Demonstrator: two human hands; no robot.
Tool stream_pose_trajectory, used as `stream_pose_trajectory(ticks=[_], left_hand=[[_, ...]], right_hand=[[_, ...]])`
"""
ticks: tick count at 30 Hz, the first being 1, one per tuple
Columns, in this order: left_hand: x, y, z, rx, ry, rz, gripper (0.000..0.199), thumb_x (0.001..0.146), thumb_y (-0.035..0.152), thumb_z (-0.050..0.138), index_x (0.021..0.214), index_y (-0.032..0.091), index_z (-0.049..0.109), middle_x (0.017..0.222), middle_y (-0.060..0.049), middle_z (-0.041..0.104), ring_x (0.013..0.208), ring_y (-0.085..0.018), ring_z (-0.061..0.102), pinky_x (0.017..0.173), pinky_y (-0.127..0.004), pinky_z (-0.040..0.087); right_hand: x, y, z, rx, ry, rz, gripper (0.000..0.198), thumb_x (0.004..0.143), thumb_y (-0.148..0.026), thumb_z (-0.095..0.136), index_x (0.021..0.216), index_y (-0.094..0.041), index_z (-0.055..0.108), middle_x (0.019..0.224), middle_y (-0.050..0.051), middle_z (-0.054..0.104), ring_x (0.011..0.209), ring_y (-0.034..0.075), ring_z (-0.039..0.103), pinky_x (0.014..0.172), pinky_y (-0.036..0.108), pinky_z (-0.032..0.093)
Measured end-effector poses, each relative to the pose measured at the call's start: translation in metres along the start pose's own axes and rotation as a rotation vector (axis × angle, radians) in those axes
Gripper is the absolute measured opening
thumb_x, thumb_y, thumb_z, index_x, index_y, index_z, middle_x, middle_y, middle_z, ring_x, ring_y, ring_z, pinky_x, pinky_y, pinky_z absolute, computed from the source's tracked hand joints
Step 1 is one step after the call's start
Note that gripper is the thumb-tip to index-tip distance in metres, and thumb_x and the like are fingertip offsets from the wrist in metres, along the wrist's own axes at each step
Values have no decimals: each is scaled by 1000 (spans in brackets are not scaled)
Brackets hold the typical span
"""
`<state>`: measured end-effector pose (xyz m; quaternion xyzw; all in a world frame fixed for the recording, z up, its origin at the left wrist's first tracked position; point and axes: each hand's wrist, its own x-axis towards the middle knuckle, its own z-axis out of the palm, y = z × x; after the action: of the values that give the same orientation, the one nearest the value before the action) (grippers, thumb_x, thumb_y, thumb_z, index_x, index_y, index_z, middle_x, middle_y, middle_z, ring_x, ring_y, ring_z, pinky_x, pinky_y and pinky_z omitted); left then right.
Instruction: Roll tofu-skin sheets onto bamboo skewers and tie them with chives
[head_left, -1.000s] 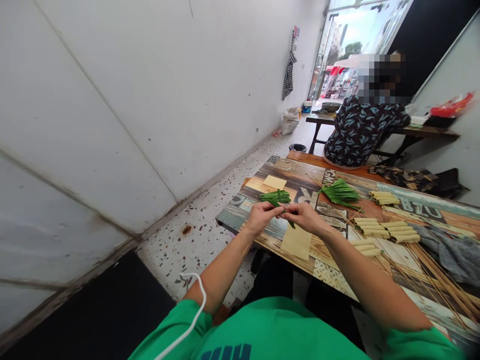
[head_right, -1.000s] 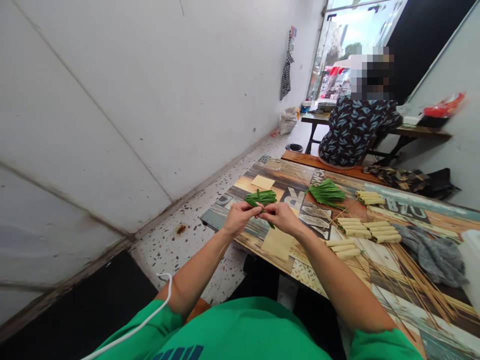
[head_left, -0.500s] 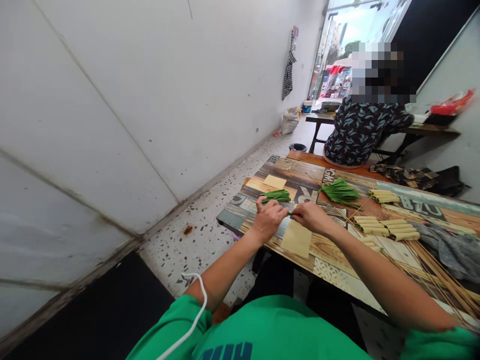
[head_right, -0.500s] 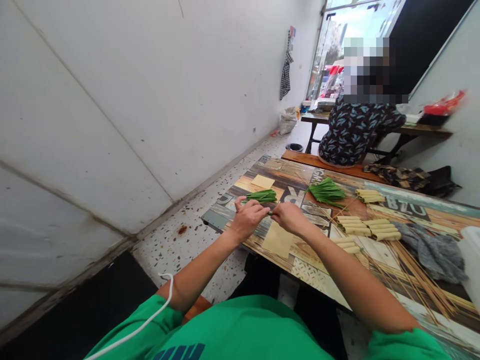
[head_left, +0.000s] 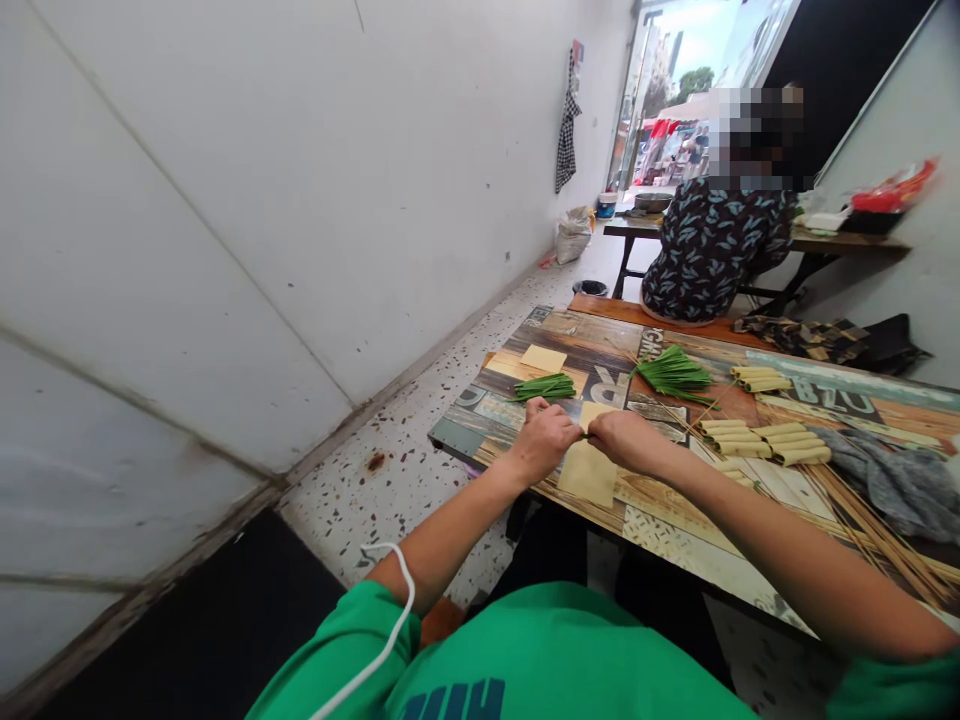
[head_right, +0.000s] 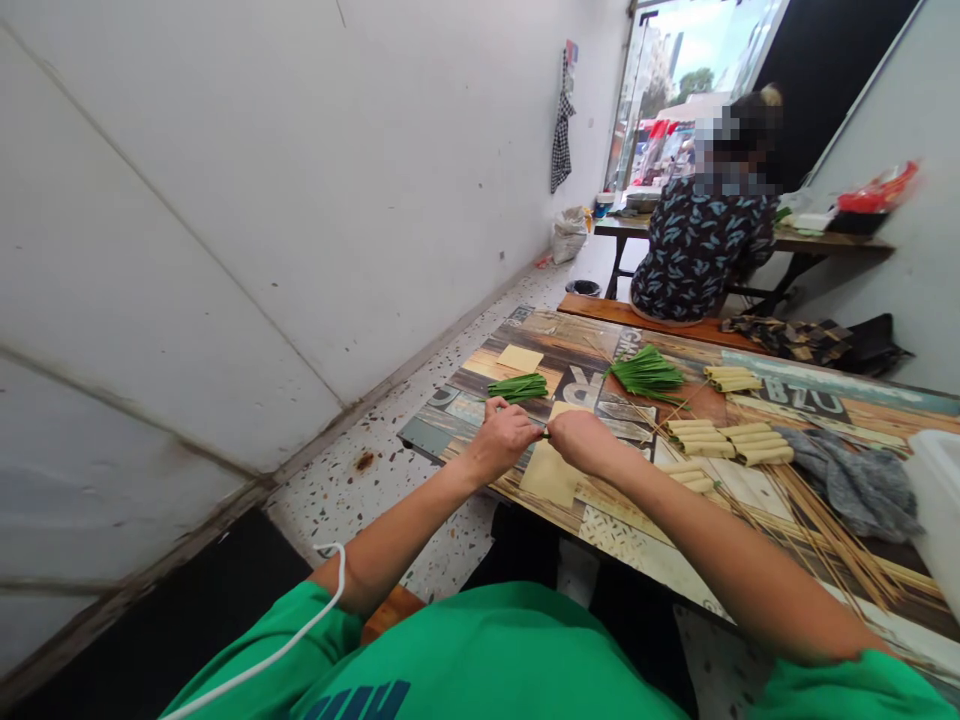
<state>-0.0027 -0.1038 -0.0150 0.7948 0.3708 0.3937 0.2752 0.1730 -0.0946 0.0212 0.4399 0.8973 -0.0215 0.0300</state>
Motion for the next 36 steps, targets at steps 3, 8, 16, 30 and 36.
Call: stream_pose_trajectory(ticks=[3,8,16,30,36], left_hand=[[1,0,1,-36,3,-20,19,84,26,65,65,23,68,61,-3,55,80,-21,44,101,-40,14],[0,0,6,36,53,-45,12,84,21,64,76,23,71,71,-4,61,84,-22,49,97,-40,19],[-11,11,31,194,155,-50,22,92,20,50,79,20,69,77,-9,64,89,-24,53,96,-41,27],[11,6,-11,-361,-164,-97,42,77,25,74,119,24,69,118,-7,69,117,-26,59,94,-32,44],[-12,-14,9,-478,-95,-256,24,75,32,77,94,18,79,75,-5,72,60,-15,61,61,-26,47]], right_hand=[[-5,10,3,183,49,-13,18,85,-19,57,73,-16,70,76,9,72,71,19,65,61,25,41],[-9,19,11,707,159,111,20,83,-28,54,73,-17,66,54,-2,61,50,11,55,49,22,37],[-9,-2,31,1603,256,381,37,59,-45,85,70,-15,66,62,3,67,54,12,63,56,25,58],[-25,3,25,1733,275,187,41,60,-47,86,72,-16,62,64,1,69,51,10,61,52,23,53],[-34,-1,50,1584,297,209,42,65,-52,81,74,-16,62,62,2,67,55,13,62,58,28,54]])
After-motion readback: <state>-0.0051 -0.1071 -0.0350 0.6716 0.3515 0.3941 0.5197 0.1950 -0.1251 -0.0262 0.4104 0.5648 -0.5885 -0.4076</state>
